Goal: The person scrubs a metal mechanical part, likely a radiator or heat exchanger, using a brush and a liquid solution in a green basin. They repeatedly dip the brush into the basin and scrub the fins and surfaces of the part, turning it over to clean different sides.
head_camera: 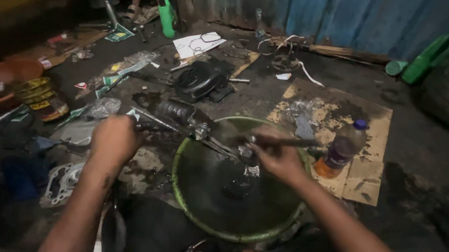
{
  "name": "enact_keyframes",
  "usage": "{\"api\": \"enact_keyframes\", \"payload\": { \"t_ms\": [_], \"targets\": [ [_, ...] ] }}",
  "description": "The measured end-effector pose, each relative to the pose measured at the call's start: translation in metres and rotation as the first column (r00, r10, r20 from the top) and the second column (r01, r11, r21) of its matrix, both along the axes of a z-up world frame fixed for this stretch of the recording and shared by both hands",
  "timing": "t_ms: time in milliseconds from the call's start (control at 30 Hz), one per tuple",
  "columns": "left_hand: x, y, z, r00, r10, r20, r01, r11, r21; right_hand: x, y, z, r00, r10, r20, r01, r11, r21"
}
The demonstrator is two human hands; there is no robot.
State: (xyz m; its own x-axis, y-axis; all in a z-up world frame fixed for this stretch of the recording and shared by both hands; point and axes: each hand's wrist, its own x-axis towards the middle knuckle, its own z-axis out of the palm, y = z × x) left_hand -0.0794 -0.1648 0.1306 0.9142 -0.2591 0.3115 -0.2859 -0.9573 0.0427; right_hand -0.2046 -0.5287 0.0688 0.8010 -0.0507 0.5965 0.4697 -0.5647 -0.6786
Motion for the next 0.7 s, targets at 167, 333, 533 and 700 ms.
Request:
{"api": "enact_keyframes", "payload": {
  "t_ms": [167, 333, 533, 700],
  "targets": [
    [0.008, 0.0, -0.006, 0.999, 0.035, -0.009, -0.035, 0.999, -0.003, -0.01, -0.016, 0.024, 0.99, -0.048, 0.131, 0.075, 0.975, -0.21],
    [0.021, -0.007, -0.027, 0.997, 0.016, 0.078, -0.018, 1.0, 0.019, -0.04, 0.024, 0.045, 0.745, 0.356, 0.564, 0.062, 0.805, -0.59],
    [0.018, -0.002, -0.031, 0.997, 0.034, 0.064, -0.034, 0.999, -0.01, -0.009, 0.024, -0.022, 0.976, 0.166, 0.14, -0.007, 0.667, -0.745],
    [0.01, 0.007, -0.024, 0.993, 0.118, -0.001, -0.118, 0.993, -0.027, -0.009, 0.009, -0.024, 0.947, 0.186, 0.263, -0.011, 0.834, -0.552]
  ]
}}
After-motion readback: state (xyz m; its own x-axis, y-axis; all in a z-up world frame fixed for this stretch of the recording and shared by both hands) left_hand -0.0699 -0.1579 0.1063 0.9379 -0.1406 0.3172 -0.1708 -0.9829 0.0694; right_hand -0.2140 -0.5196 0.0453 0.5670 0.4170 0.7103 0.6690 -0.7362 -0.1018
